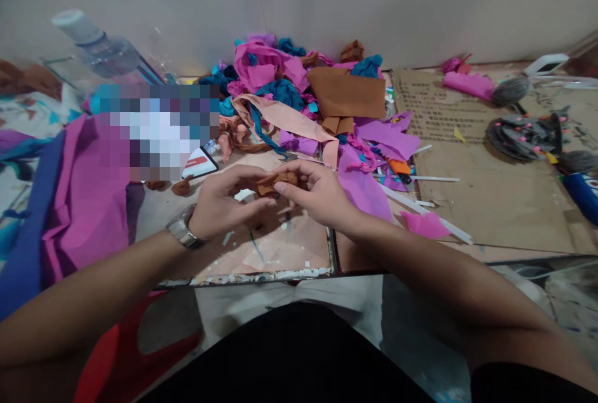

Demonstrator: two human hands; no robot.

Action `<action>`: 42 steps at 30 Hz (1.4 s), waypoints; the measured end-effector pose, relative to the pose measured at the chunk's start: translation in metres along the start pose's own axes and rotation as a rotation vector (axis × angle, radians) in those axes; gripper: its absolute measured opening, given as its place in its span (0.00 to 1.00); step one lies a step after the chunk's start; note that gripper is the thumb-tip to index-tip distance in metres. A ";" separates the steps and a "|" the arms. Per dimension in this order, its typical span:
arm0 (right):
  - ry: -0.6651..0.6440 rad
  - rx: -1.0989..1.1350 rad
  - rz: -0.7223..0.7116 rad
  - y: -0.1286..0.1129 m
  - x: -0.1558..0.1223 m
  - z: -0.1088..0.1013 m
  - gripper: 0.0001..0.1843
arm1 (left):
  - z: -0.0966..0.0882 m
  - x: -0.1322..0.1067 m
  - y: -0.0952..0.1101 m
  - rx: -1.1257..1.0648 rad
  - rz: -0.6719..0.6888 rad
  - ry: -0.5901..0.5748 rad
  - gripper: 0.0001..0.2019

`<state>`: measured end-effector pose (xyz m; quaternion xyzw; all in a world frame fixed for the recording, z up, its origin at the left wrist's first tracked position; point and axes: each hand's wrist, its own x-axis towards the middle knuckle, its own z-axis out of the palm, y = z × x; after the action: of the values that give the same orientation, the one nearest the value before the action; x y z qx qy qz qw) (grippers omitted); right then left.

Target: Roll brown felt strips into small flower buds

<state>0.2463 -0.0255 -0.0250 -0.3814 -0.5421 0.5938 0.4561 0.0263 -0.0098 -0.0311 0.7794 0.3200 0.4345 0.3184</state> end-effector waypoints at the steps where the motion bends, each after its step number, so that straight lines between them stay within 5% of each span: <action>1: 0.001 0.014 0.017 0.000 0.000 0.000 0.17 | -0.002 0.000 -0.001 0.079 0.074 0.006 0.23; 7: -0.050 0.056 0.045 0.001 0.000 0.000 0.16 | -0.008 0.003 0.000 0.217 0.360 0.001 0.18; 20: -0.059 0.053 0.023 0.001 -0.001 0.003 0.16 | -0.006 0.003 0.004 0.171 0.312 0.072 0.07; 24: -0.056 0.025 0.000 0.002 -0.001 0.003 0.15 | -0.003 0.002 0.007 0.027 0.106 0.094 0.03; 32: -0.059 -0.082 -0.039 0.004 -0.002 0.000 0.14 | -0.001 0.007 0.010 -0.367 -0.450 0.005 0.14; 38: -0.086 -0.270 -0.133 0.007 -0.002 -0.003 0.12 | 0.002 0.009 0.008 -0.714 -0.719 -0.033 0.16; 42: -0.103 -0.344 -0.178 0.007 -0.003 -0.005 0.13 | 0.003 0.010 0.011 -0.825 -0.769 -0.062 0.16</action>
<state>0.2510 -0.0267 -0.0323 -0.3734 -0.6896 0.4686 0.4068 0.0358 -0.0092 -0.0194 0.4300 0.3750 0.3531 0.7415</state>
